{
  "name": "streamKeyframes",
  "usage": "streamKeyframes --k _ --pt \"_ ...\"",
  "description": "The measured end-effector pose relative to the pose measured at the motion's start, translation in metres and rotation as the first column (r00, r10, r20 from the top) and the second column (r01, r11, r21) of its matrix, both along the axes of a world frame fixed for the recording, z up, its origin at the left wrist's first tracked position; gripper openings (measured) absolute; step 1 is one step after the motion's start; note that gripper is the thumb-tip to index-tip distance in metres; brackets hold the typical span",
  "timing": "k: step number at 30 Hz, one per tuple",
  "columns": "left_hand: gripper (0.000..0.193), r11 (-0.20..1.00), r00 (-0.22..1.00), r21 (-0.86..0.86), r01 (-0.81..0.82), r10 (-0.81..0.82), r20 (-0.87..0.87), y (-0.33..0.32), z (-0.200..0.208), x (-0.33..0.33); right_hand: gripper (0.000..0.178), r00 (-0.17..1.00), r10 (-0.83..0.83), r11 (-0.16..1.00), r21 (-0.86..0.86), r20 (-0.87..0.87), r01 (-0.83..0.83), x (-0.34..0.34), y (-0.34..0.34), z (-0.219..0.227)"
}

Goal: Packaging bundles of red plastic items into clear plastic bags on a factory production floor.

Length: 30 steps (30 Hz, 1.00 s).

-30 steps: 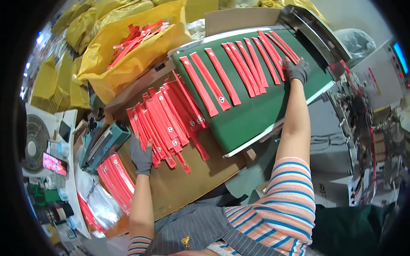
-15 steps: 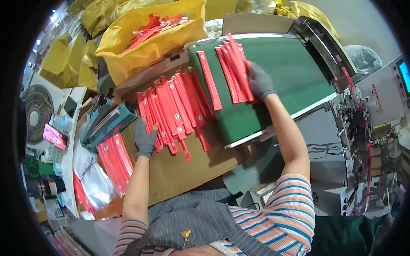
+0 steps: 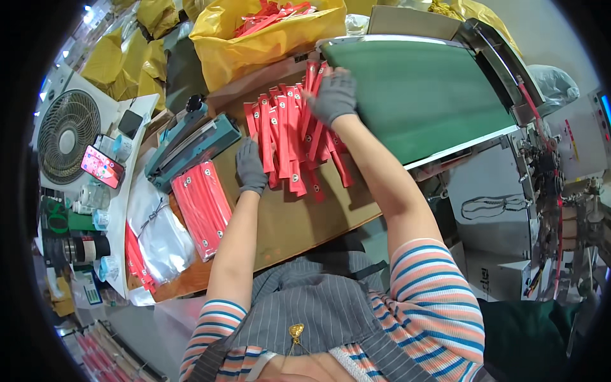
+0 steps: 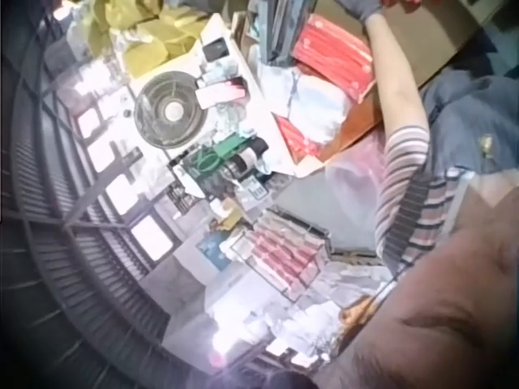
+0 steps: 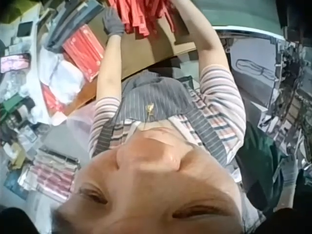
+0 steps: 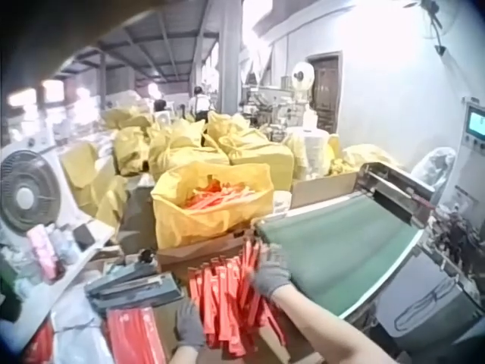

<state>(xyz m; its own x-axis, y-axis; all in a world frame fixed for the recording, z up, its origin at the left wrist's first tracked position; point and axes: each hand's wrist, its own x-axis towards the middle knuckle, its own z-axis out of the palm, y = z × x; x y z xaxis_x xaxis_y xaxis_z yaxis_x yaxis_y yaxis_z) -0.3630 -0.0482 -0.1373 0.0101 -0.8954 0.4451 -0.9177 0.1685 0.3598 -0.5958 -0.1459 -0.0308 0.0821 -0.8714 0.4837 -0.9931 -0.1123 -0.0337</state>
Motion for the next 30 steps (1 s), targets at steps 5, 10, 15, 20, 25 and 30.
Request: streamKeyframes --k 5,10,15,20,25,30 --pt "0.039 0.994 0.946 -0.063 0.093 -0.108 -0.306 0.008 0.002 0.01 0.088 0.818 -0.311 0.87 0.491 0.484 0.041 0.016 -0.003 -0.017" --pt "0.041 0.826 -0.064 0.468 0.316 0.51 -0.858 -0.028 0.071 -0.006 0.093 0.781 -0.337 0.829 0.558 0.526 -0.018 0.03 0.005 -0.017" --pt "0.06 0.848 -0.072 0.297 0.439 0.362 -0.929 -0.05 0.023 0.016 0.064 0.163 -0.562 0.47 0.475 0.811 -0.744 0.089 0.037 -0.031" --pt "0.056 0.826 0.217 0.46 0.325 0.409 -0.886 0.005 0.059 0.018 0.042 -0.169 -0.624 0.507 0.231 0.763 -0.83 0.091 0.082 -0.033" --pt "0.059 0.924 0.228 -0.082 0.374 -0.177 -0.957 0.053 0.173 0.012 0.049 -0.256 -0.256 0.532 -0.085 0.932 -0.843 0.087 0.116 0.062" --pt "0.075 0.866 0.251 -0.107 0.488 -0.257 -0.933 0.086 0.19 0.022 0.067 -0.139 -0.11 0.294 -0.101 0.984 -0.95 0.068 0.128 0.092"
